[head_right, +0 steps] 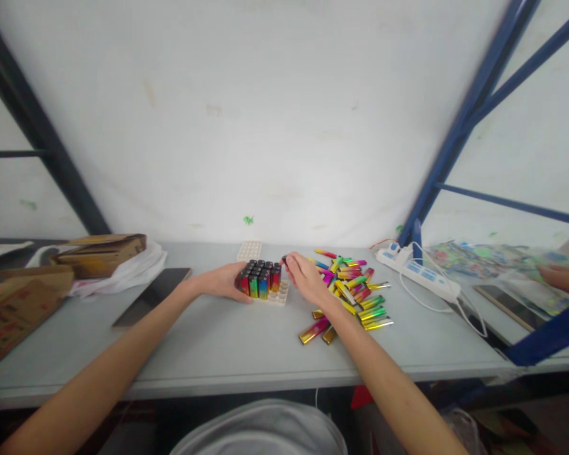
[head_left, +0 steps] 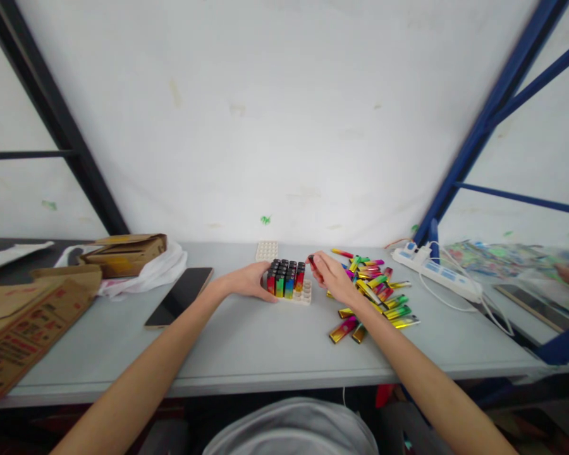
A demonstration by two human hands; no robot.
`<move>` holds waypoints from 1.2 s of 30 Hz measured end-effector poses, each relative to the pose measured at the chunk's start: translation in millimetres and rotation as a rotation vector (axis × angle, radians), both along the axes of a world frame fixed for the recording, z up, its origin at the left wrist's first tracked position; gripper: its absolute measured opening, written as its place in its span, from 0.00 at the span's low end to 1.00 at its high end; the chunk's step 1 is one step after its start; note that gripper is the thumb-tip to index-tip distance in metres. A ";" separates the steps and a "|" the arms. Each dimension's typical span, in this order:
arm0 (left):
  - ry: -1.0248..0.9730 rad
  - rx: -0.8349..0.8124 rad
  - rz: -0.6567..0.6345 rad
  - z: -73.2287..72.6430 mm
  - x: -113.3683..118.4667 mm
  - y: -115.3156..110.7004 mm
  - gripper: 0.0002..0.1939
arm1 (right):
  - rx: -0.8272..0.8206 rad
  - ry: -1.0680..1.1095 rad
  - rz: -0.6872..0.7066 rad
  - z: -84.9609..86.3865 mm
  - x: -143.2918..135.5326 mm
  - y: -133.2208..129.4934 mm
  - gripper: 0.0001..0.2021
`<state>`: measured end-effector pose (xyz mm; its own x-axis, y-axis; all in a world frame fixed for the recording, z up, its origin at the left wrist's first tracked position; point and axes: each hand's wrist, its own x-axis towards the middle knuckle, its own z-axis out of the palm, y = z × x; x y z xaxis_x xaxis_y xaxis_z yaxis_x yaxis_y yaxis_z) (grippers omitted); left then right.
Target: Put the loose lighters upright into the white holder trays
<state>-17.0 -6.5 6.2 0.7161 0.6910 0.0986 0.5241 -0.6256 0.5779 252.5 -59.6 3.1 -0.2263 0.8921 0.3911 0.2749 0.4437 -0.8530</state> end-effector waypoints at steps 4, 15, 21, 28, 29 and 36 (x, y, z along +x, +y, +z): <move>0.006 -0.014 -0.006 1.5 0.8 -0.8 0.39 | 0.212 -0.135 -0.049 1.4 -0.9 -3.3 0.15; 0.024 0.003 0.012 4.1 1.5 -2.2 0.37 | 0.242 -0.280 0.016 -1.8 -2.1 -3.6 0.11; 0.041 0.013 0.033 3.2 2.1 -1.4 0.38 | 0.214 -0.278 0.035 -4.1 -1.9 -1.8 0.12; 0.016 0.000 0.004 1.9 0.8 -0.3 0.38 | 0.211 -0.291 0.035 1.0 0.2 -3.0 0.13; 0.015 0.001 0.005 1.1 0.4 0.2 0.38 | 0.231 -0.307 0.001 3.6 2.5 -2.6 0.12; 0.012 0.017 -0.001 -1.1 -0.8 2.3 0.38 | 0.387 -0.724 -0.375 7.9 45.5 16.7 0.08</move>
<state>-17.8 -4.3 5.2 0.7179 0.6886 0.1019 0.5303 -0.6358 0.5609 298.0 -42.9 10.9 -0.2545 0.7927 0.5539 0.8713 0.4365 -0.2245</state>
